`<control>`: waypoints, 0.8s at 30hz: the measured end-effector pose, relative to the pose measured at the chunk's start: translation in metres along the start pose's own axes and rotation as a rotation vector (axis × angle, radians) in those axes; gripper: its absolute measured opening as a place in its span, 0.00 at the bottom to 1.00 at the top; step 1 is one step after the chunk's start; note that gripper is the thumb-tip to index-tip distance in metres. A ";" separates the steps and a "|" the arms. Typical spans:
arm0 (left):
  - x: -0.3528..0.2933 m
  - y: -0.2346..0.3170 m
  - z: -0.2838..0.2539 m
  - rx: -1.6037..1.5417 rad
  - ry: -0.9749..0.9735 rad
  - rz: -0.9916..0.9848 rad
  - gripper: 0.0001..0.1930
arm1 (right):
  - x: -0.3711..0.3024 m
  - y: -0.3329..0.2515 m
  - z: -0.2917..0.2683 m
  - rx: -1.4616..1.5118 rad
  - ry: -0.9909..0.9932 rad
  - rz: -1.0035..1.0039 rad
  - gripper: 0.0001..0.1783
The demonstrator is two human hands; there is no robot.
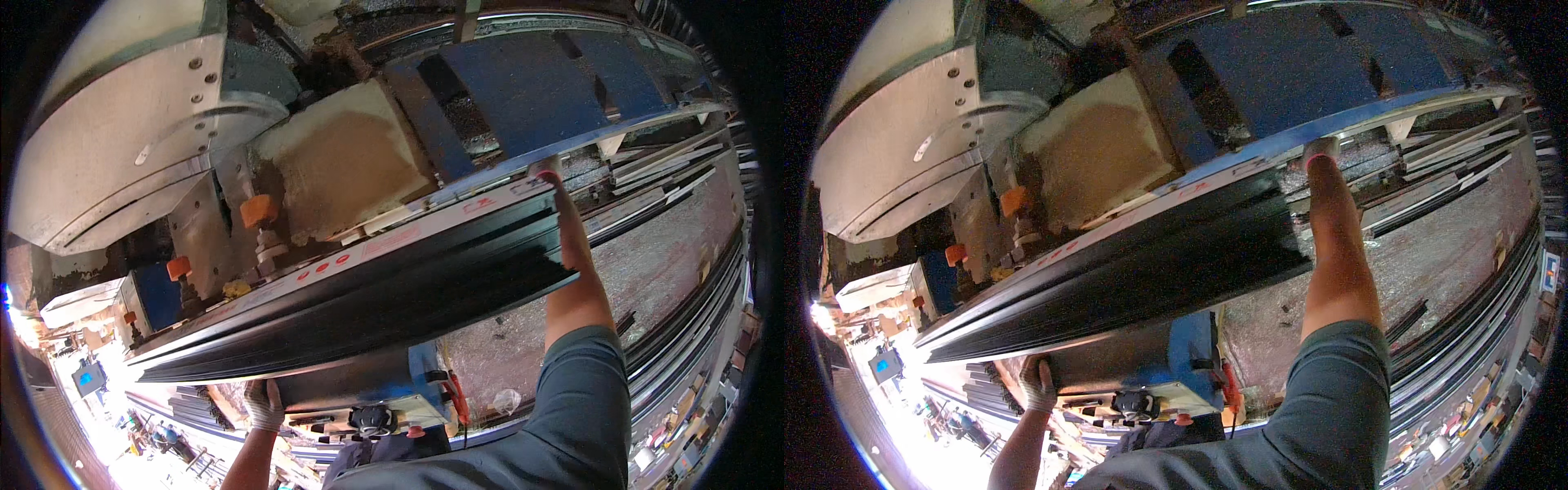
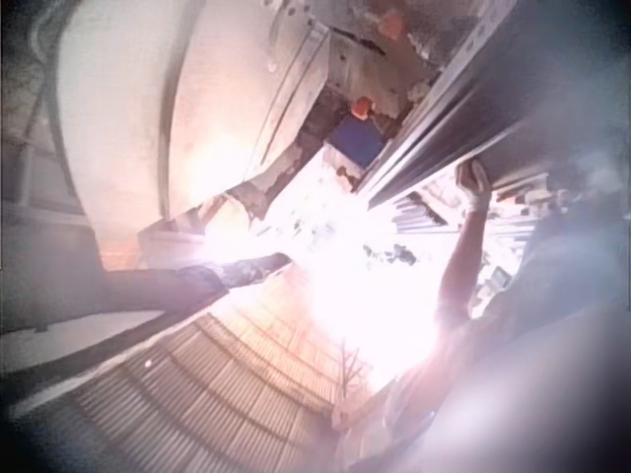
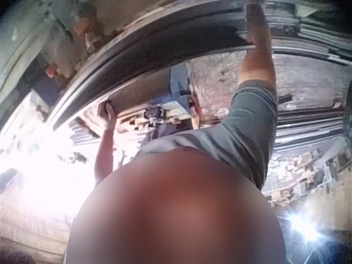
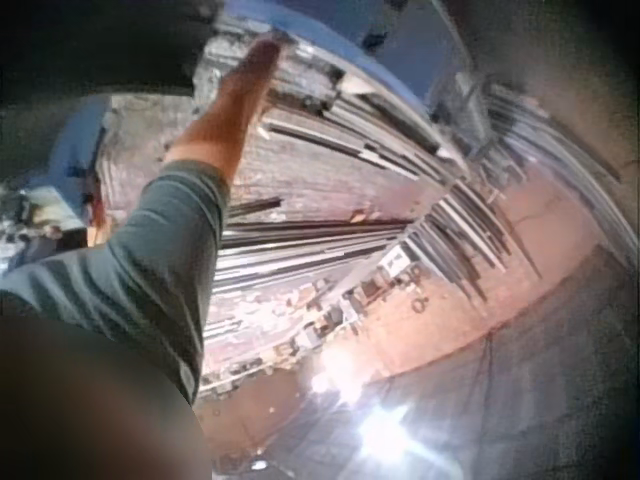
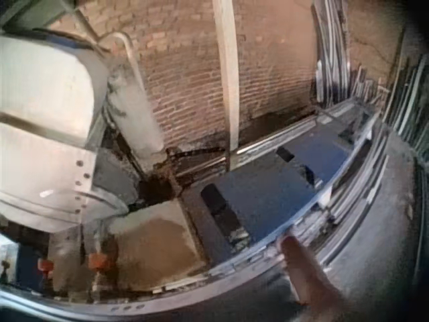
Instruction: The person loads long metal profiles into a cutting machine, secures them, and operates the controls to cut the pieces. The person repeats this process for several profiles, removing cut pieces and stacking them nearby.
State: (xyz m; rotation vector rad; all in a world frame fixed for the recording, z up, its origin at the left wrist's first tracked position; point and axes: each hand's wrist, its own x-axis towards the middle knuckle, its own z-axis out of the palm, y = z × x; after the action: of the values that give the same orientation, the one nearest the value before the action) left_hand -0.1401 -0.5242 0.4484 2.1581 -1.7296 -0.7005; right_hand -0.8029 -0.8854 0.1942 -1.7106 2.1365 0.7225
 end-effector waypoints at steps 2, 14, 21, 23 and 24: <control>0.000 0.003 0.001 -0.018 -0.018 -0.027 0.19 | 0.007 -0.005 -0.002 0.163 -0.026 0.011 0.49; -0.004 0.004 -0.003 0.072 0.016 -0.001 0.10 | -0.015 0.001 -0.004 -0.202 0.162 -0.122 0.50; -0.006 -0.002 -0.001 0.025 0.079 -0.060 0.10 | -0.053 0.020 -0.020 0.169 0.408 0.073 0.40; -0.007 0.000 -0.004 0.094 0.088 -0.070 0.11 | -0.071 0.029 -0.033 0.359 0.569 0.111 0.37; -0.007 0.001 -0.006 0.087 0.083 -0.057 0.11 | -0.082 0.035 -0.041 0.458 0.658 0.121 0.36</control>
State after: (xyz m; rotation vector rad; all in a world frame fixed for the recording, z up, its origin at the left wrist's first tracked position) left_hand -0.1388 -0.5181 0.4549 2.2687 -1.6911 -0.5512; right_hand -0.8143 -0.8366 0.2784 -1.7075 2.5602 -0.3604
